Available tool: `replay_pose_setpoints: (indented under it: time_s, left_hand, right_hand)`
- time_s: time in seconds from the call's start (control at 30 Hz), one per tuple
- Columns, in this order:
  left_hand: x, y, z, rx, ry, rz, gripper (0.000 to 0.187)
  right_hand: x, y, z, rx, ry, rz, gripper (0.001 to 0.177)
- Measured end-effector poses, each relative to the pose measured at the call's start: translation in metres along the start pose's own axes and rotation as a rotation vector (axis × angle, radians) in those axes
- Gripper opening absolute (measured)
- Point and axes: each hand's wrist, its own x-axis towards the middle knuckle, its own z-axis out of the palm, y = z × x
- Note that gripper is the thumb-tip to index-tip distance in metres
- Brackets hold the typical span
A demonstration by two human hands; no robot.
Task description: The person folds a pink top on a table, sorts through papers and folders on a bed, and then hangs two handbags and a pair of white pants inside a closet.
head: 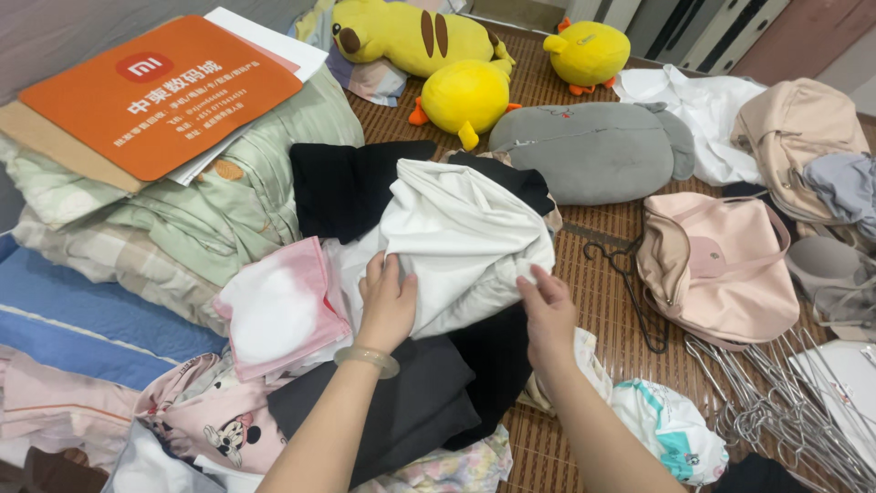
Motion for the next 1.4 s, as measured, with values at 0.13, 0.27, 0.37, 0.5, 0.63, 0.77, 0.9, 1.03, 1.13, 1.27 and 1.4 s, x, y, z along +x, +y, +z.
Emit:
replay_pose_setpoints:
  time_s: [0.13,0.27,0.37,0.5,0.63,0.77,0.9,1.03,1.13,1.27,1.4]
  left_hand:
    - [0.003,0.061,-0.024,-0.304,0.105,-0.030,0.061]
    - [-0.002,0.095,-0.035,-0.293,0.246,-0.268,0.066]
    - [-0.008,0.114,-0.039,-0.090,0.248,-0.241,0.079]
    - [-0.039,0.179,-0.047,-0.168,0.114,-0.006,0.086]
    - [-0.063,0.238,-0.061,0.010,-0.003,0.407,0.095]
    - [-0.077,0.258,-0.065,-0.172,-0.059,0.213,0.104]
    - [-0.090,0.259,-0.056,-0.141,-0.202,0.010,0.067]
    - [-0.120,0.268,-0.015,-0.802,-0.154,-0.095,0.052]
    - [-0.140,0.287,0.017,-0.925,-0.136,-0.221,0.051]
    - [-0.182,0.305,0.057,-1.017,-0.253,-0.283,0.058]
    - [-0.216,0.315,0.115,-0.778,-0.412,-0.387,0.080]
  right_hand:
    - [0.010,-0.078,-0.025,-0.287,0.065,-0.260,0.050]
    - [0.029,-0.145,-0.047,-0.427,0.022,-0.479,0.046]
    - [0.044,-0.187,-0.050,-0.194,-0.138,-0.382,0.046]
    - [0.051,-0.229,-0.028,0.113,-0.341,-0.247,0.049]
    - [0.038,-0.255,-0.009,0.271,-0.470,-0.030,0.049]
    - [0.019,-0.262,-0.023,0.331,-0.547,0.071,0.051]
    - [0.007,-0.252,-0.051,0.377,-0.508,0.036,0.049]
    - [-0.025,-0.232,-0.093,-0.085,-0.591,-0.233,0.053]
    - [-0.072,-0.213,-0.133,-0.307,-0.823,-0.329,0.076]
    - [-0.106,-0.198,-0.188,-0.202,-0.900,-0.141,0.090]
    - [-0.110,-0.171,-0.248,0.065,-0.704,0.215,0.077]
